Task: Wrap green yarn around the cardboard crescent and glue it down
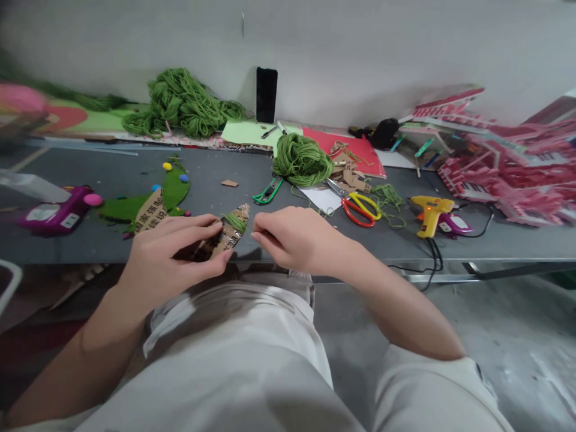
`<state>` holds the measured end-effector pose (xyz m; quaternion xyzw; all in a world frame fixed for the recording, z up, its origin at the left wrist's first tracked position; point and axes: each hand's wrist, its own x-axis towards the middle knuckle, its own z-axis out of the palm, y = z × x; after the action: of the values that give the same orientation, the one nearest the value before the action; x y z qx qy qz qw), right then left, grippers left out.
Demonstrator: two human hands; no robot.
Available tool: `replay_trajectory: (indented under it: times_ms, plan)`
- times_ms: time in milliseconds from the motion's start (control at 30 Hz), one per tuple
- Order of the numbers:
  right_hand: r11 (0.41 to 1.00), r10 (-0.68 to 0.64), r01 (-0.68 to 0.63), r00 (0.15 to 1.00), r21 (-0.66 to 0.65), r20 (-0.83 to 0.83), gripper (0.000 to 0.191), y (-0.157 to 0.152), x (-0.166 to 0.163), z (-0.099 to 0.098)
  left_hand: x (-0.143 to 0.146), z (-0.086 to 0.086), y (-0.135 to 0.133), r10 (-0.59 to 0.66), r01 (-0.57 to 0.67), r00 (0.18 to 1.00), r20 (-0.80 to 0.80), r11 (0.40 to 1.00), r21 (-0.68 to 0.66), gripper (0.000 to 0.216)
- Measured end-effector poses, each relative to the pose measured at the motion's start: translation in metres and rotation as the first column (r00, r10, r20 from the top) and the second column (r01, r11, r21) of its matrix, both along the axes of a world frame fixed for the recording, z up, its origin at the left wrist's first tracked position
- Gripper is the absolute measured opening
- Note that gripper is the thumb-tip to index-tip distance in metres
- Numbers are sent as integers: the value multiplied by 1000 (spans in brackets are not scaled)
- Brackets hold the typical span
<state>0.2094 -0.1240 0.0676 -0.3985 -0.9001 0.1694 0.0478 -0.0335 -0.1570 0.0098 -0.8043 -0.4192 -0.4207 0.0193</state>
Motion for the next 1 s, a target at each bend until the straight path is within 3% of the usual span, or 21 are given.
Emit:
replay_trajectory:
  times_ms: [233, 667, 833, 1000]
  plan:
    - [998, 21, -29, 991, -60, -135, 24, -1, 2, -5, -1, -4, 1, 14, -15, 999, 29, 999, 48, 26]
    - [999, 37, -38, 994, -15, -102, 22, -6, 2, -9, -2, -7, 3, 11, -11, 1000, 28, 1000, 8, 28]
    - [986, 118, -142, 963, -83, -240, 24, 4, 11, -12, -2, -4, 1, -57, 60, 987, 153, 998, -14, 28]
    - [926, 177, -291, 898, -240, -404, 35, 19, 14, -22, -5, -7, 2, -123, 144, 960, 253, 987, -65, 28]
